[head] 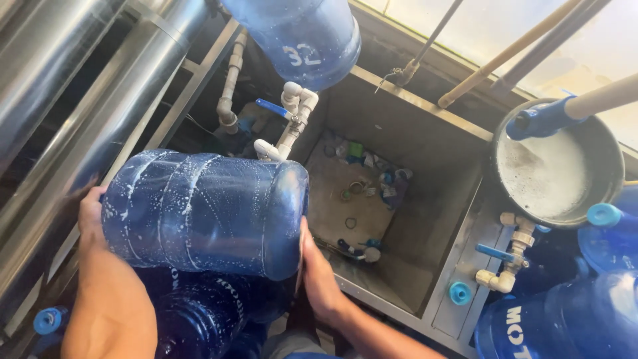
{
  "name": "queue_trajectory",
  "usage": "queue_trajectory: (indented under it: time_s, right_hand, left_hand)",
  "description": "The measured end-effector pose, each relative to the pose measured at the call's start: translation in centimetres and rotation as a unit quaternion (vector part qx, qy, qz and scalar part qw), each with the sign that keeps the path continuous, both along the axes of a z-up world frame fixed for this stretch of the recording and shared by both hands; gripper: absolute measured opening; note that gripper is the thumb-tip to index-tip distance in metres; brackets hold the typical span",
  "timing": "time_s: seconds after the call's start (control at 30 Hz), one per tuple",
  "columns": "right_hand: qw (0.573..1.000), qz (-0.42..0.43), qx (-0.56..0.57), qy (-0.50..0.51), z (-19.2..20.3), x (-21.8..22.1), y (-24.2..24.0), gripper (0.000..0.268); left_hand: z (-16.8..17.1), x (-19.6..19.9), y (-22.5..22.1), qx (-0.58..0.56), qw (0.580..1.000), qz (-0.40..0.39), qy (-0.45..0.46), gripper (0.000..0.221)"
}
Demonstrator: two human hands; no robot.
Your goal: Washing large blue water jugs using a sponge and soapy water at a refill station.
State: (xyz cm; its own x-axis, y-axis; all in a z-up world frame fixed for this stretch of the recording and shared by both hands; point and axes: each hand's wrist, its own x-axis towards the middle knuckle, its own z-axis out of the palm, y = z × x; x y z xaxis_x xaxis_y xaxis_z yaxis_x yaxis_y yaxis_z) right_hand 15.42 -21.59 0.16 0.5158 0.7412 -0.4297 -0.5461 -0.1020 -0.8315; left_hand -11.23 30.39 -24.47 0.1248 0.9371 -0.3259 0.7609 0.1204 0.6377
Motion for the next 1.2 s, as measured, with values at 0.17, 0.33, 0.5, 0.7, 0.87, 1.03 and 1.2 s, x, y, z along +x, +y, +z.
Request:
queue_trajectory:
  time_s: [0.17,0.33,0.5,0.7,0.87,1.03,1.2]
  right_hand:
    - [0.945,-0.142,-0.202,0.213,5.1,6.0,6.3,0.090]
    - [0.977,-0.165,-0.113,0.071,-12.5,8.5,8.6,0.074]
    - [0.965,-0.163,-0.117,0.171,-20.1,3.4,5.6,0.065]
    - [0.965,-0.066,-0.185,0.177,-5.9,-2.6,0.6,0.083]
    - [0.996,-0.071,0.023,0.052,1.9,-3.0,0.2,0.074]
    - [0.980,-0.049,-0.123,-0.145,-4.5,5.9,6.2,0.069]
    - [0.973,-0.177,-0.087,0.122,-19.6,13.3,10.1,0.055]
  left_hand:
    - [2.1,0.5,-1.4,-0.004,1.000,0.014,0.023,0.031]
    - [3.5,2.3,-2.5,-0.071,0.987,0.133,-0.052,0.028]
    - [6.1,4.1,-4.7,-0.078,0.977,0.191,-0.048,0.047]
    - [8.7,6.0,-7.4,-0.104,0.938,0.310,-0.112,0.041]
    - [10.0,6.7,-8.9,-0.104,0.928,0.303,-0.192,0.025]
    - [10.5,7.3,-10.2,-0.084,0.947,0.254,-0.176,0.027]
    - [11.4,7.7,-11.1,-0.076,0.964,0.205,-0.152,0.027]
